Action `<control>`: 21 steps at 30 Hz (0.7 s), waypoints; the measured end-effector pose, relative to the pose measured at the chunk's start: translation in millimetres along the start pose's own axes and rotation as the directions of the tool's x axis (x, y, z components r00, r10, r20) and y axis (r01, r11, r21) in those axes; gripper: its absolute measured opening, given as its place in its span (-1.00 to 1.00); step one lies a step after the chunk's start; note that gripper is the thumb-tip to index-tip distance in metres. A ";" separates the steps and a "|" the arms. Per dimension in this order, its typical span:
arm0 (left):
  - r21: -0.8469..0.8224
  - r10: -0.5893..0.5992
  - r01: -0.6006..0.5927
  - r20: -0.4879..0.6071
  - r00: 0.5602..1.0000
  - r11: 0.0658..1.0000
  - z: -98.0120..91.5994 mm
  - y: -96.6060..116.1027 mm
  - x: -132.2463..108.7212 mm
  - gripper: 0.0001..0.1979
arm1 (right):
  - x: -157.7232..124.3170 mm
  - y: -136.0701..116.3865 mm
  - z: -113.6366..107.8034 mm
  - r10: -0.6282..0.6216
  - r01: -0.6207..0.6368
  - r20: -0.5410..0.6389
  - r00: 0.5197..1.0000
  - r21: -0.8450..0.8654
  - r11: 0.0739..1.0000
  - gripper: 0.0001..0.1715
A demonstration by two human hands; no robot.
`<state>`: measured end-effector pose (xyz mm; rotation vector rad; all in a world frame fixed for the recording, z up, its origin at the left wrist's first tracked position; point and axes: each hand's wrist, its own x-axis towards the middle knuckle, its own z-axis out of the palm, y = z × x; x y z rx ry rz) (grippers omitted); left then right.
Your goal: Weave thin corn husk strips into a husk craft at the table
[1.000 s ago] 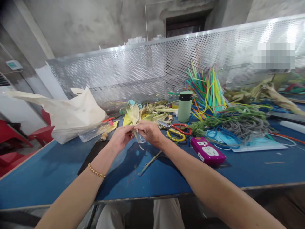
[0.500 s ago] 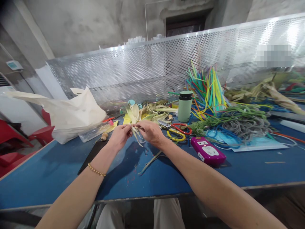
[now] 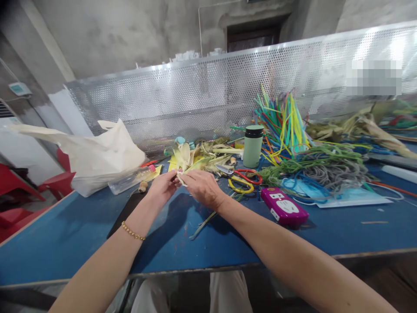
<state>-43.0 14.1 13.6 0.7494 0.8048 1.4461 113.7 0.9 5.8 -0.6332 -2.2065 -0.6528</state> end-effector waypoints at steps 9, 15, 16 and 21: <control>0.167 0.217 -0.208 -0.037 0.976 0.964 0.8 -10.8 -3.4 -0.92 | 6.8 -13.6 -10.5 -0.121 0.120 0.009 0.993 -0.194 0.974 -0.76; 0.413 0.380 -0.376 0.075 0.922 0.830 1.4 -13.5 -3.1 -0.72 | 15.3 -7.2 2.1 0.381 -0.356 -0.176 0.908 0.157 0.921 -0.82; 0.454 0.385 -0.387 0.101 0.917 0.803 1.8 -13.0 -4.0 -0.70 | 16.3 -4.4 4.9 0.466 -0.422 -0.177 0.867 0.241 0.874 -0.85; 0.569 0.371 -0.425 0.216 0.903 0.704 4.9 -9.1 -10.5 -0.65 | 17.3 8.1 13.0 0.734 -0.636 0.093 0.673 0.581 0.509 -0.82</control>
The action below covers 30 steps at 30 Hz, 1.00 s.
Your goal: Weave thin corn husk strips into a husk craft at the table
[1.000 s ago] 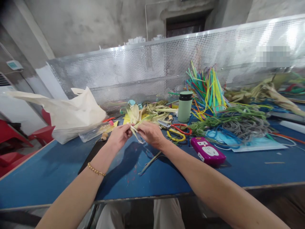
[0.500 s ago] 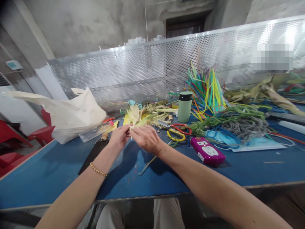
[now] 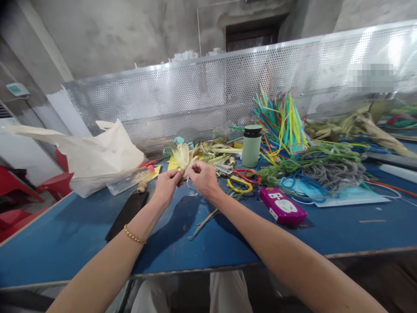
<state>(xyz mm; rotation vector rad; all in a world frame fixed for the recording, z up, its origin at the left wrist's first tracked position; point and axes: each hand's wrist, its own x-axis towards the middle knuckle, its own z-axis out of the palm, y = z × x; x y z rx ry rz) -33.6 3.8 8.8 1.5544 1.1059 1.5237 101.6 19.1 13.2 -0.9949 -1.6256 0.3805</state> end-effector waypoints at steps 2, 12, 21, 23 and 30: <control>-0.020 -0.005 0.006 0.040 0.999 1.000 0.2 2.3 -1.1 -0.65 | 1.5 3.4 -0.2 0.075 -0.076 0.025 0.997 0.086 0.993 -0.81; -0.306 -0.136 0.157 0.086 0.987 0.939 -1.2 -4.2 1.3 -0.74 | -0.3 7.1 1.9 0.102 -0.118 0.071 0.992 0.269 0.956 -0.82; -0.476 -0.216 0.161 -0.063 0.974 0.865 0.7 -1.8 1.6 -0.80 | -9.5 -2.3 -4.8 -0.276 0.288 0.095 0.956 -0.158 0.944 -0.86; -0.540 -0.279 0.210 -0.050 0.959 0.815 1.5 1.4 0.3 -0.86 | -13.2 -5.5 -7.8 -0.455 0.492 0.186 0.871 -0.325 0.808 -0.86; -0.633 -0.383 0.255 -0.071 0.921 0.731 2.0 8.1 -1.1 -0.93 | -18.8 -10.4 -6.9 -0.549 0.596 0.262 0.794 -0.517 0.615 -0.80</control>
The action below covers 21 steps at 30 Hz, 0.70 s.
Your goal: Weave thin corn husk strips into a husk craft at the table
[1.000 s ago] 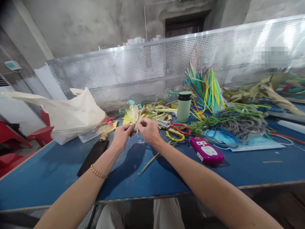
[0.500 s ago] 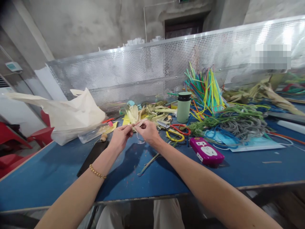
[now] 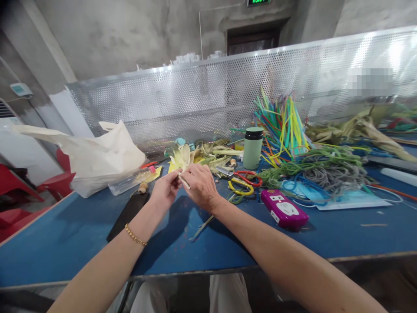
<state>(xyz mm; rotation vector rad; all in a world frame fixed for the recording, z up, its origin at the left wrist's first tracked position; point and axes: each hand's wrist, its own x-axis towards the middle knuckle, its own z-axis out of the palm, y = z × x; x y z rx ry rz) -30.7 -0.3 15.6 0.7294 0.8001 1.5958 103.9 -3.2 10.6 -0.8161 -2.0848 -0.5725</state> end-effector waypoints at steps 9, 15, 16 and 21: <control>0.003 -0.014 0.014 0.010 1.000 1.000 -0.9 -1.9 0.5 -0.89 | 1.2 1.7 7.6 0.120 -0.116 -0.028 0.992 0.118 0.986 -0.87; 0.002 -0.029 0.029 0.020 0.999 1.000 -2.0 -0.8 -0.6 -0.86 | -0.4 2.7 15.1 0.232 -0.219 -0.056 0.971 0.175 0.960 -0.91; -0.002 -0.029 0.029 0.016 0.999 1.000 -2.2 -0.2 -0.6 -0.86 | -0.9 2.8 15.3 0.238 -0.225 -0.067 0.969 0.159 0.961 -0.93; -0.026 -0.056 0.055 -0.016 0.998 0.998 -1.6 0.4 -0.7 -0.84 | -2.4 1.9 11.8 0.157 -0.154 -0.058 0.986 0.046 0.987 -0.88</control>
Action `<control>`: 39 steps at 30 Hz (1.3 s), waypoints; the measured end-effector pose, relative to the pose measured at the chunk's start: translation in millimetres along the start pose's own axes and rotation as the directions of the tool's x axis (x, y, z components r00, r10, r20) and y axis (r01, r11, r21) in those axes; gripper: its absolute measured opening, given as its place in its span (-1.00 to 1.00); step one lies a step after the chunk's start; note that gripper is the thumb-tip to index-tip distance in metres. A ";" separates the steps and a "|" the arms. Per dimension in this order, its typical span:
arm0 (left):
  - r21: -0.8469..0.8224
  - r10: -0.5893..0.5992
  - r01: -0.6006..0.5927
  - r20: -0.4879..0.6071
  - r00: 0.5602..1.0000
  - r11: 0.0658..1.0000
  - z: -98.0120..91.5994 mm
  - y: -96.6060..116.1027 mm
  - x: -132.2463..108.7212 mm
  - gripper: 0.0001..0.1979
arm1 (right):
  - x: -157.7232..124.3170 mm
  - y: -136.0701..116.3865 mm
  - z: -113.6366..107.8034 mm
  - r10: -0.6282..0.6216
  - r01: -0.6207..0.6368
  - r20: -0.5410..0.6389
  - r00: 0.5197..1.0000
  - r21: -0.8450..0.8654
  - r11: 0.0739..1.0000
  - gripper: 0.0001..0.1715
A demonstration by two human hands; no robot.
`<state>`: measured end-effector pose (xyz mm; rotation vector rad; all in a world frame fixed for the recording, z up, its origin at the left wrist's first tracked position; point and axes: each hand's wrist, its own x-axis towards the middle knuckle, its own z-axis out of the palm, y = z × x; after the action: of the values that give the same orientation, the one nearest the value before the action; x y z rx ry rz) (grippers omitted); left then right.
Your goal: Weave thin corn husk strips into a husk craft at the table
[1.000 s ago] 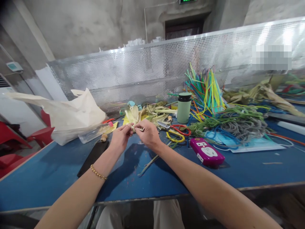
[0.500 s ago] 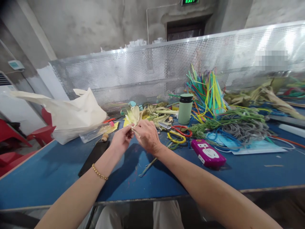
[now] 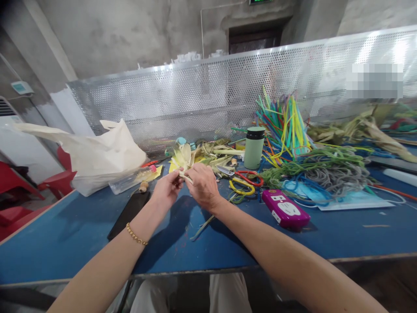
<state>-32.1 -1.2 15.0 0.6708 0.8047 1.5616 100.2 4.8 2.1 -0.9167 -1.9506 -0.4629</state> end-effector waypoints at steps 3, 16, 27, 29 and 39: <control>-0.028 -0.011 0.011 -0.001 1.000 1.000 1.3 -1.1 0.0 -0.86 | 0.8 -1.1 -4.6 -0.104 0.106 0.050 0.993 -0.038 0.994 -0.84; -0.076 -0.072 0.075 0.040 0.997 0.994 2.2 -2.7 0.8 -0.87 | 7.5 -1.6 -13.9 -0.233 0.243 0.093 0.968 -0.127 0.962 -0.76; 0.004 0.033 -0.034 0.102 0.994 0.999 1.1 -4.8 1.7 -0.87 | 12.5 -1.3 -19.9 -0.340 0.367 0.157 0.927 -0.203 0.908 -0.74; 0.034 0.073 -0.077 0.119 0.990 0.996 0.4 -5.7 1.7 -0.88 | 11.6 -1.7 -17.6 -0.297 0.318 0.141 0.945 -0.170 0.933 -0.73; 0.381 0.266 -0.335 0.222 0.938 0.862 -4.9 -7.4 6.2 -0.76 | 17.1 16.5 -5.1 0.109 -0.184 0.207 0.972 0.389 0.903 -0.81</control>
<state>-32.5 4.7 6.0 1.2729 0.9508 1.5989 110.2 19.5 18.7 -0.8453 -2.0163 0.1210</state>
